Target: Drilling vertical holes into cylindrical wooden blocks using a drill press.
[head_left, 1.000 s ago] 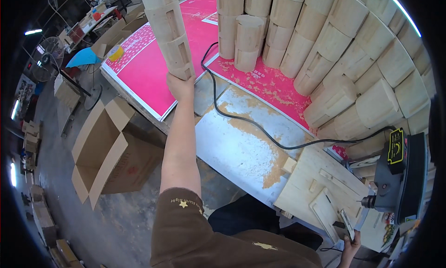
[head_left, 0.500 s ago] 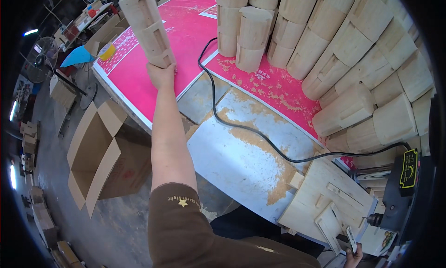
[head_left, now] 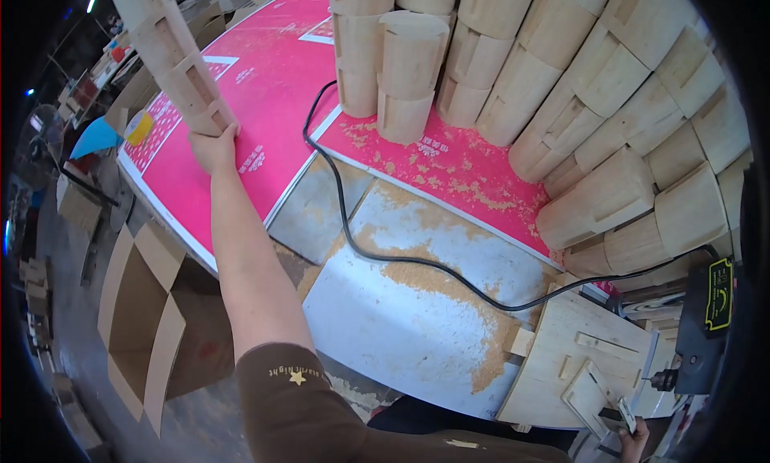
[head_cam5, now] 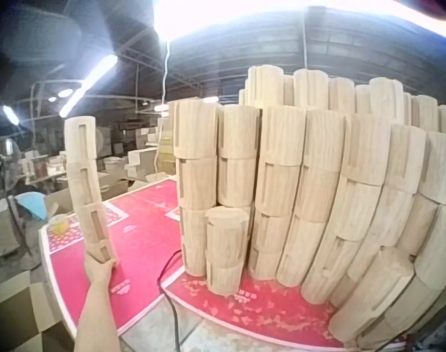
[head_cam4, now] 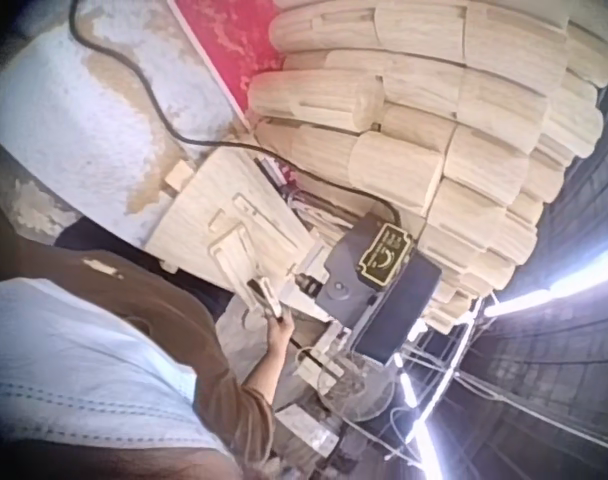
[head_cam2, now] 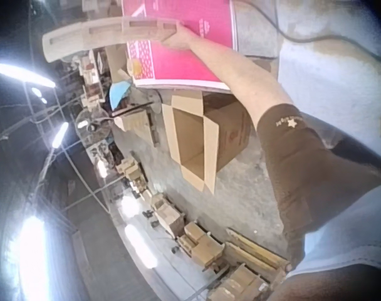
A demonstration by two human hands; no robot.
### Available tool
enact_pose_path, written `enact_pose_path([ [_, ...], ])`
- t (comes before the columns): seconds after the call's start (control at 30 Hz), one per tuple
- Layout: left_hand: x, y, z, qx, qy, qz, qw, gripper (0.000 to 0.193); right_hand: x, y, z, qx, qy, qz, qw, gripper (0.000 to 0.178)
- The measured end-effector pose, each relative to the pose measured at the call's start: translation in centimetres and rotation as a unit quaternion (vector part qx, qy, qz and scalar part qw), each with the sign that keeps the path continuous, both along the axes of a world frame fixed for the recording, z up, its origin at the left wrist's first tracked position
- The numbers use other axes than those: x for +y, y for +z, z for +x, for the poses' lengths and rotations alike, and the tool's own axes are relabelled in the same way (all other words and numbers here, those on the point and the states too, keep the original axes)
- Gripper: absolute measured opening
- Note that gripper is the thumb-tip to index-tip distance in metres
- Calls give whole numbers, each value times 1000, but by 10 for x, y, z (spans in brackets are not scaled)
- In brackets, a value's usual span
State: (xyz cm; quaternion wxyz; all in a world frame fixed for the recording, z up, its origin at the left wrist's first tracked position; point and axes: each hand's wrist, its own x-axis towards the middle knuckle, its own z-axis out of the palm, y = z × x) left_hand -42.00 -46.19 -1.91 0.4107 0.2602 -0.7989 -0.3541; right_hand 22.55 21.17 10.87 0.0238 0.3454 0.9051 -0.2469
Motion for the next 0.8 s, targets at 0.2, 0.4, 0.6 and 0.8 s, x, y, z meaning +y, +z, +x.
enact_pose_path([
  [0.2,1,-3,-4,-23,11,-2,1000,77,5,-4,3,-20,-89,-66,994,40],
  [0.4,-21,-25,-17,-31,-47,36,998,82,6,-9,2,-10,-73,-38,997,42],
  [0.6,-47,-40,-22,2,-97,51,994,81,12,-14,13,-7,-118,-84,989,45],
  [0.8,-51,-38,-18,0,-105,59,993,75,9,-10,6,-34,-97,-71,992,43],
])
